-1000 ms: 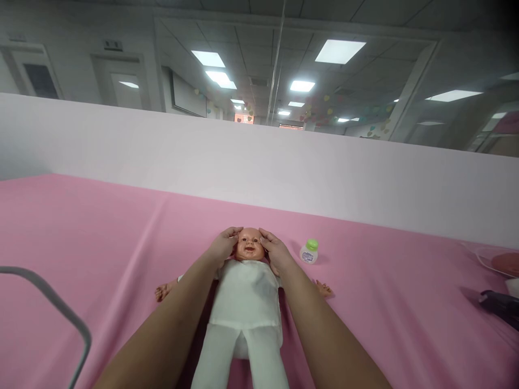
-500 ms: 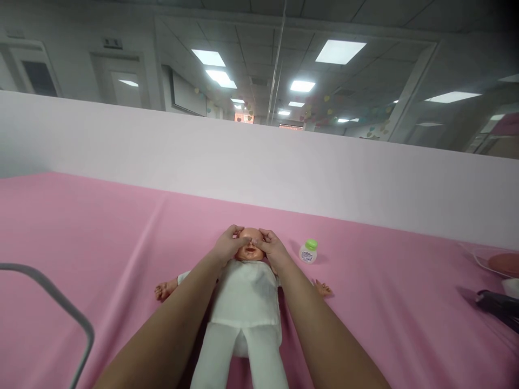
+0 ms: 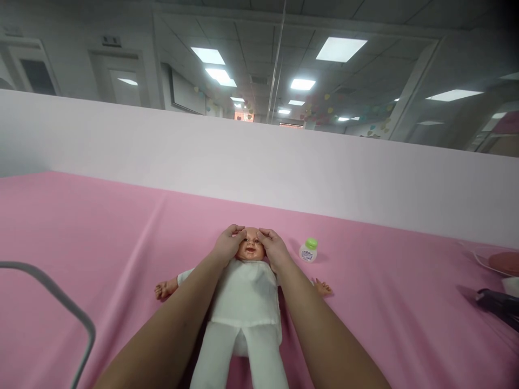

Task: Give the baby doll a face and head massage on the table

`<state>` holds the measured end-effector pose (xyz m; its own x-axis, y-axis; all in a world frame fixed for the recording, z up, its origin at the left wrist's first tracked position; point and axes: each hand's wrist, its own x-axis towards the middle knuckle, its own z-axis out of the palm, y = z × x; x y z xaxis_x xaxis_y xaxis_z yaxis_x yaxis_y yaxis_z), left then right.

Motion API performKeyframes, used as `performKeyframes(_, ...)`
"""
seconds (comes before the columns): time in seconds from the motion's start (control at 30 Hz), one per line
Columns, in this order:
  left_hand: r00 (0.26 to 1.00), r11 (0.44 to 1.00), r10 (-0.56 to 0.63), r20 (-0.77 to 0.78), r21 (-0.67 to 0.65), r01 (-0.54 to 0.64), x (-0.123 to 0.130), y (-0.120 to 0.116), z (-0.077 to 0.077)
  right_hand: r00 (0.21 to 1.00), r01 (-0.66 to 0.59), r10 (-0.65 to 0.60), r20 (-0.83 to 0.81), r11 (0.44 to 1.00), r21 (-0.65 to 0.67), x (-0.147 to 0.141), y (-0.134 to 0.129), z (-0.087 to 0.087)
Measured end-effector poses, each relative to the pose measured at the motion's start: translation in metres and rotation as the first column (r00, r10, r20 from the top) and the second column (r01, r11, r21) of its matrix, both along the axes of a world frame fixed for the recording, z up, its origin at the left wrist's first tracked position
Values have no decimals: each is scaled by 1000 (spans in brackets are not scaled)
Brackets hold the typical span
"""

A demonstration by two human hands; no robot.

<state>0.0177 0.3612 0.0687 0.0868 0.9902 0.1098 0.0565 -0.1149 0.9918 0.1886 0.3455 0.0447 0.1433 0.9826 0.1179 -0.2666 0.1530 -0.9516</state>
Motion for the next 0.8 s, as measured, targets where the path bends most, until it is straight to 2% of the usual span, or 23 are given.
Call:
performKeyframes(0.23, 991, 984, -108, 78, -131, 117, -15, -5, 5, 981, -141, 130, -140, 988, -68, 11, -10, 4)
performKeyframes(0.4, 985, 979, -148, 86, -129, 159, -18, -12, 9, 975, -167, 163, -148, 986, -9, 8, -12, 5)
performKeyframes(0.5, 992, 991, -123, 38, -55, 125, -13, -12, 9, 983, -159, 159, -95, 987, 15, 4, -12, 6)
performKeyframes(0.67, 995, 1000, 10, -100, 15, -8, -4, -8, 6, 993, -113, 112, -34, 994, -10, 0, -9, 7)
performKeyframes(0.8, 997, 999, 50, -63, 22, -49, 1, -5, 3, 1000, -22, 22, 10, 1000, 8, -4, -3, 4)
